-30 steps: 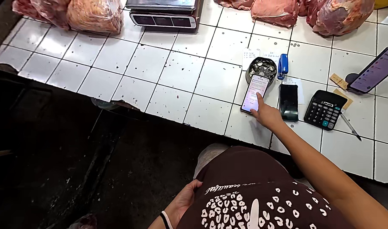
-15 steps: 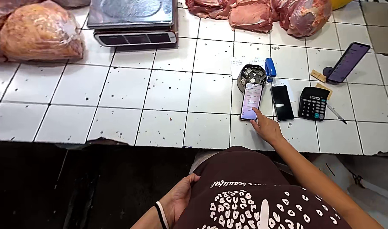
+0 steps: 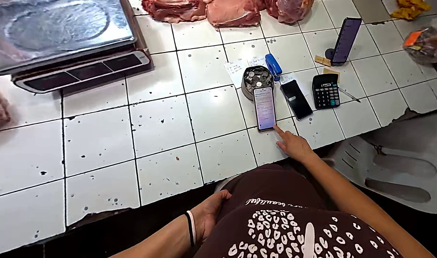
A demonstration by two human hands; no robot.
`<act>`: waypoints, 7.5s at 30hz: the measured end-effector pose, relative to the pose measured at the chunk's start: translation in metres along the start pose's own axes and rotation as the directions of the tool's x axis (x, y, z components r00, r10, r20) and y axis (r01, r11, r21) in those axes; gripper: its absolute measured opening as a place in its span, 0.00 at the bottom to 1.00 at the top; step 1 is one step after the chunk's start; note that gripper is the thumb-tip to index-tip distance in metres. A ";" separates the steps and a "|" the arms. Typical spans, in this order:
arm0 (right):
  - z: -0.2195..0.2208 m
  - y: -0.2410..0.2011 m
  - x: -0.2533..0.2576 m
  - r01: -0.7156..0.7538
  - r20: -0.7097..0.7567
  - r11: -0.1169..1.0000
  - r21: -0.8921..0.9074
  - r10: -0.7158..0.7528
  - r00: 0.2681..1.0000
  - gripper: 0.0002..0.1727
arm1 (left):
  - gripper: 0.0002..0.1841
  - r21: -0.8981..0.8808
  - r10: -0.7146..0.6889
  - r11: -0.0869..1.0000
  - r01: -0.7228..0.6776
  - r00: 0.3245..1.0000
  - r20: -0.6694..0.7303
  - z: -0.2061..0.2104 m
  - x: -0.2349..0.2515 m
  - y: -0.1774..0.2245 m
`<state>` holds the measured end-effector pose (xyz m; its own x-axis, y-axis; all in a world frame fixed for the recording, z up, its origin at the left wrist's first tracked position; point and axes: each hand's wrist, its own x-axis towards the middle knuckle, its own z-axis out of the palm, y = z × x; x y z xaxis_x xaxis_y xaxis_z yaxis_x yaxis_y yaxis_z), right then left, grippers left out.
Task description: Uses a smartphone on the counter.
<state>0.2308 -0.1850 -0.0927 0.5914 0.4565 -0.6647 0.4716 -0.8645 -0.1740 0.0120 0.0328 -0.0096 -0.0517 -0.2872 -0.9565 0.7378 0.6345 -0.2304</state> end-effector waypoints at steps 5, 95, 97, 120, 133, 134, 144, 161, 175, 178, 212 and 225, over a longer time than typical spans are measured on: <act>0.001 -0.009 0.006 -0.024 0.000 0.998 -0.063 0.024 1.000 0.35 | 0.10 -0.034 -0.015 0.999 0.016 1.000 0.014 -0.006 -0.002 -0.006; 0.039 0.029 0.015 0.050 -0.314 0.976 0.210 0.019 0.949 0.39 | 0.13 -0.125 0.068 0.989 -0.079 0.994 -0.089 -0.002 0.000 -0.028; 0.041 0.028 0.013 0.089 -0.300 0.989 0.120 -0.050 0.953 0.34 | 0.14 -0.065 0.083 0.994 -0.090 0.991 -0.106 -0.002 -0.001 -0.025; 0.004 0.022 0.017 0.057 -0.018 0.998 0.028 -0.057 0.998 0.48 | 0.12 -0.408 0.117 0.904 -0.128 0.992 -0.051 0.025 0.006 -0.092; -0.045 0.036 0.029 0.134 0.048 0.986 -0.100 -0.130 0.990 0.48 | 0.17 -0.639 0.188 0.745 -0.193 0.979 -0.076 0.093 0.044 -0.164; -0.049 0.037 0.032 0.160 0.013 0.982 -0.102 -0.160 0.987 0.48 | 0.17 -0.668 0.191 0.718 -0.195 0.978 -0.080 0.099 0.048 -0.170; -0.068 0.013 0.058 0.394 -0.109 0.902 -0.175 -0.416 0.903 0.48 | 0.20 -0.810 0.279 0.519 -0.272 0.950 -0.140 0.147 0.069 -0.217; -0.084 -0.002 0.069 0.303 -0.139 0.943 -0.138 -0.322 0.937 0.49 | 0.17 -0.771 0.232 0.598 -0.216 0.968 -0.091 0.116 0.051 -0.182; -0.076 -0.009 0.056 0.184 -0.188 0.980 -0.069 -0.194 0.963 0.46 | 0.15 -0.685 0.214 0.701 -0.200 0.975 -0.066 0.050 0.015 -0.129; -0.071 -0.011 0.053 0.153 -0.198 0.987 -0.054 -0.161 0.967 0.46 | 0.14 -0.637 0.200 0.743 -0.204 0.977 -0.080 0.037 0.007 -0.115; -0.029 -0.009 0.006 -0.165 0.174 0.985 -0.046 0.170 0.970 0.46 | 0.10 -0.282 0.134 0.948 -0.147 0.989 -0.065 0.005 -0.003 -0.054; -0.068 0.007 0.025 0.141 0.325 0.961 -0.238 -0.058 0.944 0.35 | 0.13 -0.556 0.168 0.809 -0.190 0.982 -0.091 0.076 0.017 -0.116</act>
<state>0.2936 -0.1655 -0.0614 0.3185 0.4130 -0.8532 0.6920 -0.7165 -0.0884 -0.0227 -0.1001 0.0146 0.0122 -0.1102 -0.9938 0.2324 0.9670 -0.1043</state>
